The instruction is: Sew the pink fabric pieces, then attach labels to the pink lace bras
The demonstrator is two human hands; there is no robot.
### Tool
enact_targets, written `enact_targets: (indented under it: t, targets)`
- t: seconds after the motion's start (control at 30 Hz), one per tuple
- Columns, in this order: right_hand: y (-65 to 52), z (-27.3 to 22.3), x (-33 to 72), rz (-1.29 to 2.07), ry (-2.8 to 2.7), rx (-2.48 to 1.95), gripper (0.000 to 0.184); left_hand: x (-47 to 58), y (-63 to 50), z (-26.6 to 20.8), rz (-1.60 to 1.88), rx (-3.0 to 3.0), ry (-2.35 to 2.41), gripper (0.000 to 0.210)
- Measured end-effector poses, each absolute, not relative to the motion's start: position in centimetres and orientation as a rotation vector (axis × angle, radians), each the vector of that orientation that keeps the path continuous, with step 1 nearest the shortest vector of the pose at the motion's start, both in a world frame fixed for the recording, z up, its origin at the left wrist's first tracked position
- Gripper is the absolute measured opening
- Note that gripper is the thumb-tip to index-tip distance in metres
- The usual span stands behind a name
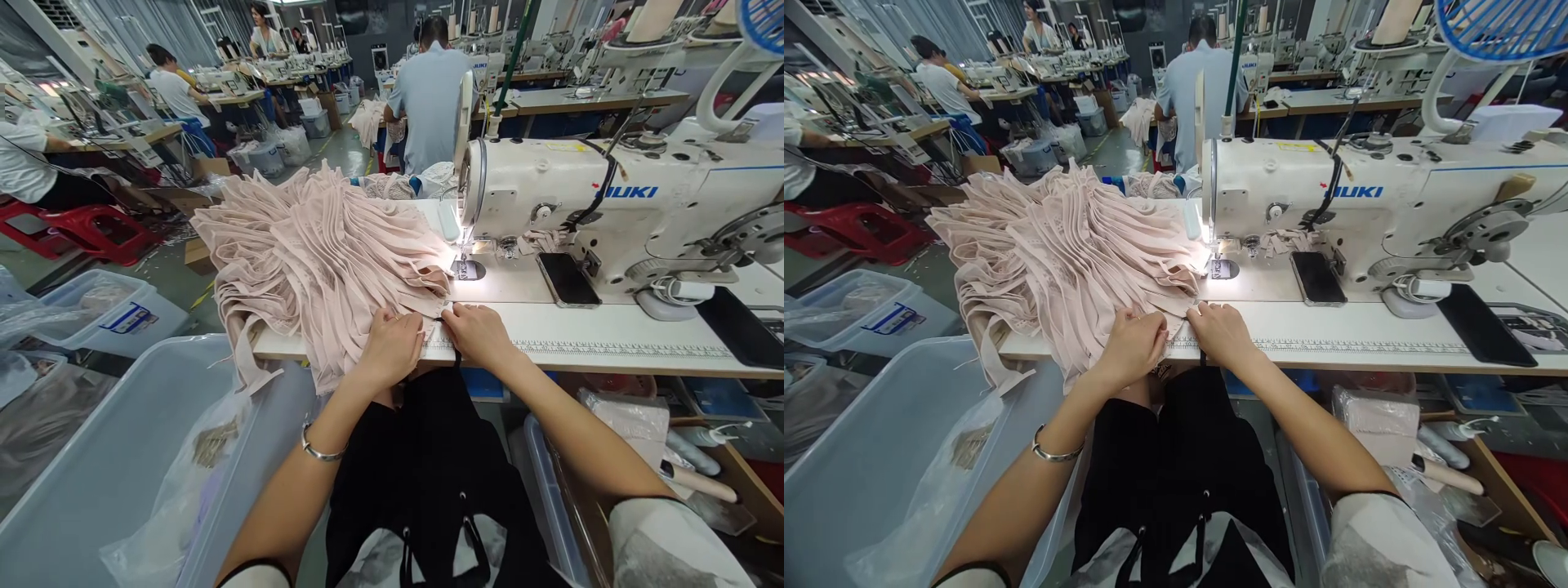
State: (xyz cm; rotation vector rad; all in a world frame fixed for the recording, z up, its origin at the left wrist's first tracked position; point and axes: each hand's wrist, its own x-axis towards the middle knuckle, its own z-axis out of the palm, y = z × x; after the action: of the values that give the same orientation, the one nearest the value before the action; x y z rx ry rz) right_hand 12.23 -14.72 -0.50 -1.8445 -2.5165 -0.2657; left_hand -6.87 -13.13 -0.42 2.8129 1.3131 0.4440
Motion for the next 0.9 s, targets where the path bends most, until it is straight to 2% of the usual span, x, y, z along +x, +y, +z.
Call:
enact_targets:
  t: [0.13,0.27,0.43,0.77,0.9]
  targets:
    - [-14.7,-0.2,11.9,-0.234,-2.445,-1.952,0.029,-5.5,-11.8,-0.9,0.355,2.801,1.447,0.040]
    - [-15.2,0.3,12.6,-0.228,-2.387,-1.985,0.029,-5.1,-11.7,-0.6,0.292,2.948,1.406,0.027]
    - [-15.9,0.4,13.1,-0.247,-2.358,-1.984,0.029,-7.2,-12.7,-0.3,0.507,3.057,1.235,0.020]
    - [-15.4,0.1,10.6,-0.201,-2.552,-1.835,0.025,-7.9,-12.4,-0.3,0.382,2.956,1.266,0.021]
    - [-15.3,0.3,10.9,-0.153,-2.490,-1.949,0.028,-6.8,-11.5,-0.6,0.333,2.977,1.349,0.038]
